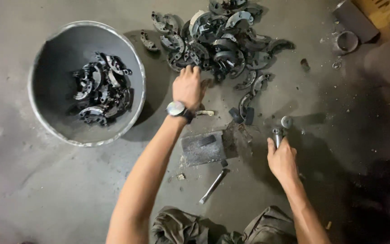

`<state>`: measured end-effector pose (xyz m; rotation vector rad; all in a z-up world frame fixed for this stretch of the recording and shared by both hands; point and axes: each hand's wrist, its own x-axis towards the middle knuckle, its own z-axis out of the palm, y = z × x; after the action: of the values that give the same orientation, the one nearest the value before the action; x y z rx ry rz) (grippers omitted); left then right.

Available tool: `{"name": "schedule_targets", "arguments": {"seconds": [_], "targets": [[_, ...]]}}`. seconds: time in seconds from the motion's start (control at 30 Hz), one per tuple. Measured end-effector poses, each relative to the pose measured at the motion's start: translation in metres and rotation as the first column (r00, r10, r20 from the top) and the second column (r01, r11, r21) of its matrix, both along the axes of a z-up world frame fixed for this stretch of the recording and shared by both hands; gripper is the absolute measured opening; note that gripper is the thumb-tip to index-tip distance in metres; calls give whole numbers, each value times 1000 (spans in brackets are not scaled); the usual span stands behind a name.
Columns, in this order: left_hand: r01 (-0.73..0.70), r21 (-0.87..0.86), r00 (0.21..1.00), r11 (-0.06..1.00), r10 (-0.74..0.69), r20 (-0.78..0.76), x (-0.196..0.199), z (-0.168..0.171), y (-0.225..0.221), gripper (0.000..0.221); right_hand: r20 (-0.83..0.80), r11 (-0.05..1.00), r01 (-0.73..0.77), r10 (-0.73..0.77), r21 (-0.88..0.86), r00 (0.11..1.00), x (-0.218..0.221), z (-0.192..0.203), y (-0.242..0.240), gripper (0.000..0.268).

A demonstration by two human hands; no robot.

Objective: The person sits on the floor and hammers curved metal brake shoe pieces against a flat metal block, breaking off old lining material. They handle each piece by hand, hammer it, then place the processed piece into a large metal bowl with other finished pieces.

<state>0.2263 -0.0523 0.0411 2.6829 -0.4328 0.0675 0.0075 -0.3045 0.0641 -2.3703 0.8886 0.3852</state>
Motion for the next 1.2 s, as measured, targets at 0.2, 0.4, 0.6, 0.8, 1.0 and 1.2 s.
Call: {"name": "schedule_targets", "arguments": {"seconds": [0.2, 0.4, 0.6, 0.8, 1.0, 1.2], "targets": [[-120, 122, 991, 985, 111, 82, 41, -56, -39, 20, 104, 990, -65, 78, -126, 992, -13, -38, -15, 44], [-177, -517, 980, 838, 201, -10, 38, -76, -3, 24, 90, 995, -55, 63, -86, 994, -7, -18, -7, 40], [-676, -736, 564, 48, -608, -558, -70, 24, 49, 19, 218, 976, -187, 208, -112, 954, -19, -47, -26, 40], [-677, -728, 537, -107, -748, -390, -164, 35, 82, 19, 206, 911, -201, 132, 361, 969, -60, -14, 39, 33], [-726, -682, 536, -86, -692, -484, -209, 20, 114, 19, 38, 796, -208, 227, 569, 973, -20, -31, 97, 30], [-546, -689, 650, 476, -278, -707, -209, -10, 99, 23, 531, 928, -365, 345, -71, 774, 2, -33, 55, 37]]}}
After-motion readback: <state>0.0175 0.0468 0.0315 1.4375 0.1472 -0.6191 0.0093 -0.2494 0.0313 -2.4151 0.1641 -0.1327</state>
